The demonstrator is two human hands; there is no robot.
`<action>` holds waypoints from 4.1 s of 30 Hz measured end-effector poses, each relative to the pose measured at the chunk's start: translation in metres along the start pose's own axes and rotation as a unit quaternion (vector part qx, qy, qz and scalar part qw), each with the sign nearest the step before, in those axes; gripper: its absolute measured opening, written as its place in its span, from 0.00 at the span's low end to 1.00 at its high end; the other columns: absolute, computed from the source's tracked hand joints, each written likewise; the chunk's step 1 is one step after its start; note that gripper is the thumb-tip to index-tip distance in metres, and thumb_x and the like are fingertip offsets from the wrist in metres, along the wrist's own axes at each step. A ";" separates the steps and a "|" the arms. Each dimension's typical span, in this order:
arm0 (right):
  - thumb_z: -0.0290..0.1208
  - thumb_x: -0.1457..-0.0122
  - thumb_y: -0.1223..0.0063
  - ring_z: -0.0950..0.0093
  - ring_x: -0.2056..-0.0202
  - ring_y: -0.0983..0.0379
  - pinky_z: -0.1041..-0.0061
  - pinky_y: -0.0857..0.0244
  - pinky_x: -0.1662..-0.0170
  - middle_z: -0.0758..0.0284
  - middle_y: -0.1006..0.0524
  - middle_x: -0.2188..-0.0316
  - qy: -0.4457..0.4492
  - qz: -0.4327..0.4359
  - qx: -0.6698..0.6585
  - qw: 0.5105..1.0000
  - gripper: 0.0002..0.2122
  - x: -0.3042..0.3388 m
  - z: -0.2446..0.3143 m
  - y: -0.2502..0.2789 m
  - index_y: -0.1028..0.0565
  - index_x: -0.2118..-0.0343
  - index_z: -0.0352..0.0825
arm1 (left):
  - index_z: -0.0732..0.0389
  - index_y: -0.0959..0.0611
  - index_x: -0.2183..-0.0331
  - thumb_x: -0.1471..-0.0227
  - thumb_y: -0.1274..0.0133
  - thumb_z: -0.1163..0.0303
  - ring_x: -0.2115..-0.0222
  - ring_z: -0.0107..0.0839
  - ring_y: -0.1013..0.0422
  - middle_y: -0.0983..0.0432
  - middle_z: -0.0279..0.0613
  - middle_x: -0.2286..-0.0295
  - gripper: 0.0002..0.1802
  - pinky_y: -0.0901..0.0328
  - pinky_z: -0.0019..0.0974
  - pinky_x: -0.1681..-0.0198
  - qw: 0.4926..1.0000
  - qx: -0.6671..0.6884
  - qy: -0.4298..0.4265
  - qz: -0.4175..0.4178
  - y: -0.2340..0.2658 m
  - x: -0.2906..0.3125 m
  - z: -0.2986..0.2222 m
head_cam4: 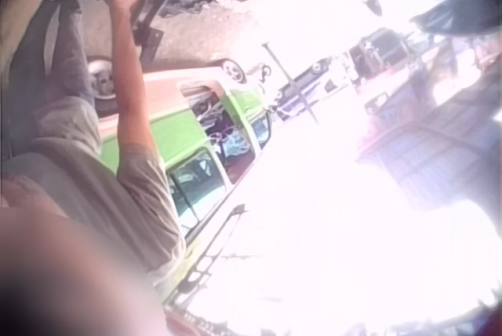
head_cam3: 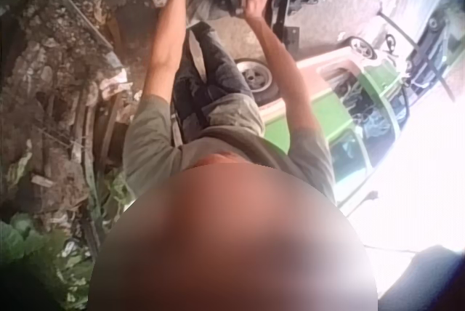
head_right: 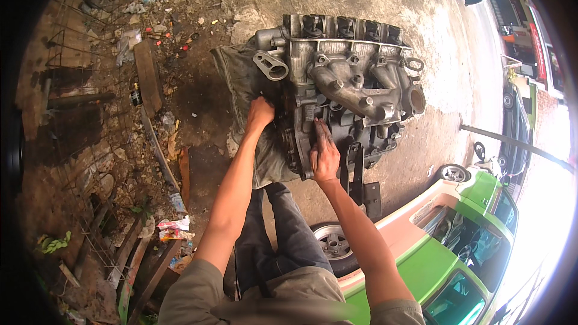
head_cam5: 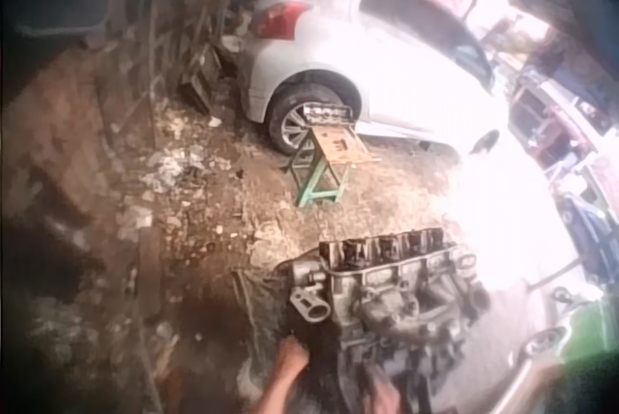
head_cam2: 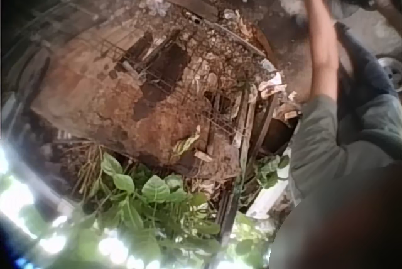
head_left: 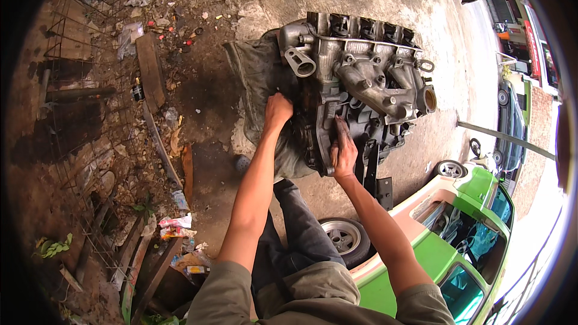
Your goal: The person scrubs a car engine block resting on a cloth with a small brush, repeatedly working over the same areas. The person holds the engine with one hand while scrubbing with the other.
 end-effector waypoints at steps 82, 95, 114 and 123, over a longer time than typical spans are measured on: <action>0.23 0.49 0.61 0.52 0.42 0.33 0.63 0.38 0.40 0.52 0.32 0.40 -0.027 -0.021 0.008 0.999 0.30 0.003 0.001 0.000 0.33 0.38 0.36 | 0.73 0.20 0.78 0.52 0.49 0.76 0.70 0.62 0.27 0.23 0.63 0.75 0.10 0.32 0.56 0.63 0.986 0.025 -0.161 -0.040 0.036 0.031 -0.027; 0.23 0.51 0.59 0.51 0.42 0.34 0.63 0.38 0.41 0.50 0.33 0.40 -0.021 -0.017 -0.001 1.000 0.31 0.003 0.000 0.001 0.34 0.38 0.35 | 0.74 0.21 0.75 0.47 0.50 0.74 0.63 0.65 0.30 0.25 0.68 0.70 0.11 0.35 0.58 0.57 0.990 0.031 -0.135 -0.007 0.025 0.031 -0.020; 0.21 0.51 0.60 0.53 0.42 0.32 0.65 0.35 0.43 0.54 0.32 0.40 -0.034 -0.002 0.009 0.999 0.32 0.002 0.000 0.000 0.35 0.37 0.34 | 0.74 0.20 0.68 0.52 0.50 0.74 0.63 0.66 0.29 0.23 0.64 0.68 0.12 0.34 0.57 0.55 0.999 0.000 -0.044 -0.010 0.031 0.002 -0.027; 0.24 0.51 0.59 0.53 0.42 0.33 0.63 0.35 0.43 0.53 0.32 0.40 -0.027 0.004 0.010 1.000 0.32 0.003 -0.003 0.000 0.36 0.37 0.33 | 0.73 0.20 0.77 0.49 0.51 0.76 0.67 0.64 0.28 0.24 0.67 0.71 0.11 0.34 0.55 0.63 0.992 0.054 -0.083 -0.081 0.041 0.043 -0.037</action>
Point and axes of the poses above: each hand's wrist, its own x-axis away from the middle knuckle, its own y-axis out of the back of the hand, z = x × y, the point moved 5 cm from there along -x, towards the middle knuckle
